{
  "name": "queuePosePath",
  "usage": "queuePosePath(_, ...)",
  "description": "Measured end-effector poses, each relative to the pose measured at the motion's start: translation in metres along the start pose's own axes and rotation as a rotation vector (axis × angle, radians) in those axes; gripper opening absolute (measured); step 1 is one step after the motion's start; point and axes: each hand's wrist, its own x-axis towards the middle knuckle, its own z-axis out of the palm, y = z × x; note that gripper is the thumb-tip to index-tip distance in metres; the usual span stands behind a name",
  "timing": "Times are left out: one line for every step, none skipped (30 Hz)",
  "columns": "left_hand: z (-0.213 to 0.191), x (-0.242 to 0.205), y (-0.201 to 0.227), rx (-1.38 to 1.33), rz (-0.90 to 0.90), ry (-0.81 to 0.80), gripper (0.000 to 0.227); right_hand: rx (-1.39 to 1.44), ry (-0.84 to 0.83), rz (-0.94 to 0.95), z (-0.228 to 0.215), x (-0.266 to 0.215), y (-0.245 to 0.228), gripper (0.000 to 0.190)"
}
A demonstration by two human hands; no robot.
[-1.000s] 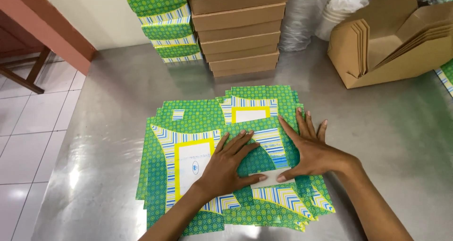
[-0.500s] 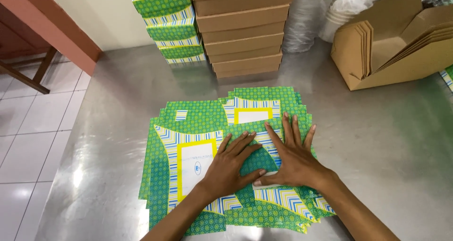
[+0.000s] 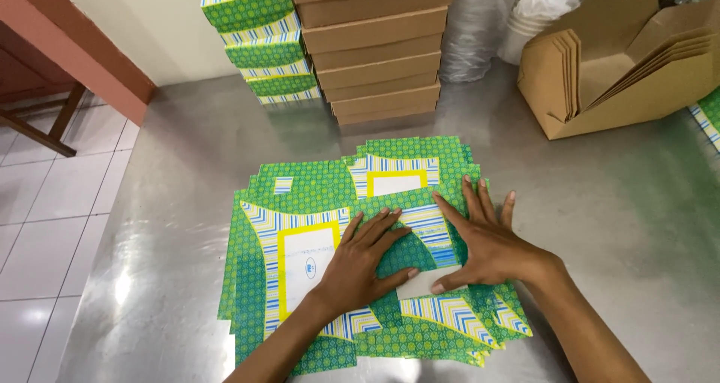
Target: The person folds patterned paper sheets on a metal table, aligning edges and creasing folds by hand. They repeatedly pick up sheets, fold them, and place them back into a growing stack.
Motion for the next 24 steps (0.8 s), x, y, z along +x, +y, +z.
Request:
queuePosePath(-0.001,0.002,0.000,-0.001,0.004,0.000,0.059,0.001,0.003,0.003,-0.003,0.000,0.004,0.154)
queuePosePath(-0.002,0.003,0.000,-0.003,0.003,-0.002,0.059,-0.003,0.007,0.020,-0.006,-0.001,0.008,0.155)
queuePosePath(-0.001,0.001,0.001,-0.009,-0.006,-0.009,0.059,-0.006,0.003,0.035,-0.005,-0.001,0.011,0.156)
queuePosePath(-0.002,0.001,0.004,-0.013,-0.009,-0.013,0.059,-0.004,-0.003,0.037,0.001,0.000,0.020,0.156)
queuePosePath(-0.004,0.003,0.007,-0.033,-0.066,-0.035,0.058,0.049,0.089,-0.008,0.004,0.003,0.028,0.157)
queuePosePath(-0.007,0.005,0.009,-0.053,-0.122,-0.056,0.057,0.103,0.181,-0.053,0.007,0.006,0.036,0.159)
queuePosePath(-0.008,0.005,0.009,-0.052,-0.119,-0.053,0.057,0.101,0.185,-0.053,0.004,0.004,0.036,0.159)
queuePosePath(-0.009,0.006,0.009,-0.055,-0.122,-0.057,0.057,0.131,0.182,-0.074,0.002,0.003,0.035,0.158)
queuePosePath(-0.009,0.005,0.010,-0.064,-0.127,-0.065,0.057,0.162,0.173,-0.091,0.001,0.000,0.035,0.157)
queuePosePath(-0.007,0.005,0.010,-0.068,-0.127,-0.065,0.057,0.162,0.171,-0.088,0.002,0.000,0.035,0.157)
queuePosePath(-0.006,0.005,0.009,-0.055,-0.122,-0.061,0.057,0.150,0.177,-0.094,0.002,0.000,0.034,0.157)
queuePosePath(-0.006,0.005,0.008,-0.043,-0.117,-0.056,0.057,0.138,0.183,-0.100,0.002,0.001,0.034,0.156)
queuePosePath(-0.006,0.004,0.008,-0.040,-0.116,-0.051,0.057,0.135,0.186,-0.102,0.003,0.003,0.035,0.156)
queuePosePath(-0.006,0.004,0.008,-0.043,-0.120,-0.052,0.057,0.122,0.186,-0.099,0.005,0.006,0.037,0.158)
queuePosePath(-0.005,0.004,0.009,-0.051,-0.124,-0.055,0.057,0.110,0.184,-0.092,0.007,0.007,0.040,0.159)
queuePosePath(-0.004,0.005,0.008,-0.052,-0.122,-0.054,0.057,0.108,0.186,-0.090,0.006,0.007,0.040,0.159)
queuePosePath(-0.004,0.005,0.007,-0.041,-0.119,-0.056,0.057,0.093,0.194,-0.086,0.007,0.008,0.039,0.159)
queuePosePath(-0.003,0.004,0.006,-0.030,-0.115,-0.058,0.057,0.079,0.203,-0.083,0.007,0.008,0.039,0.159)
queuePosePath(-0.003,0.003,0.007,-0.028,-0.116,-0.058,0.057,0.079,0.204,-0.085,0.009,0.008,0.036,0.159)
queuePosePath(-0.004,0.002,0.008,-0.033,-0.121,-0.060,0.057,0.083,0.205,-0.076,0.010,0.009,0.034,0.161)
queuePosePath(-0.004,0.004,0.008,-0.037,-0.120,-0.060,0.057,0.085,0.212,-0.065,0.010,0.009,0.032,0.162)
queuePosePath(-0.005,0.006,0.007,-0.035,-0.115,-0.057,0.057,0.084,0.218,-0.064,0.010,0.011,0.027,0.162)
queuePosePath(-0.005,0.005,0.007,-0.032,-0.120,-0.067,0.057,0.094,0.210,-0.079,0.012,0.012,0.023,0.161)
queuePosePath(-0.005,0.005,0.008,-0.030,-0.125,-0.077,0.058,0.104,0.202,-0.094,0.015,0.012,0.019,0.159)
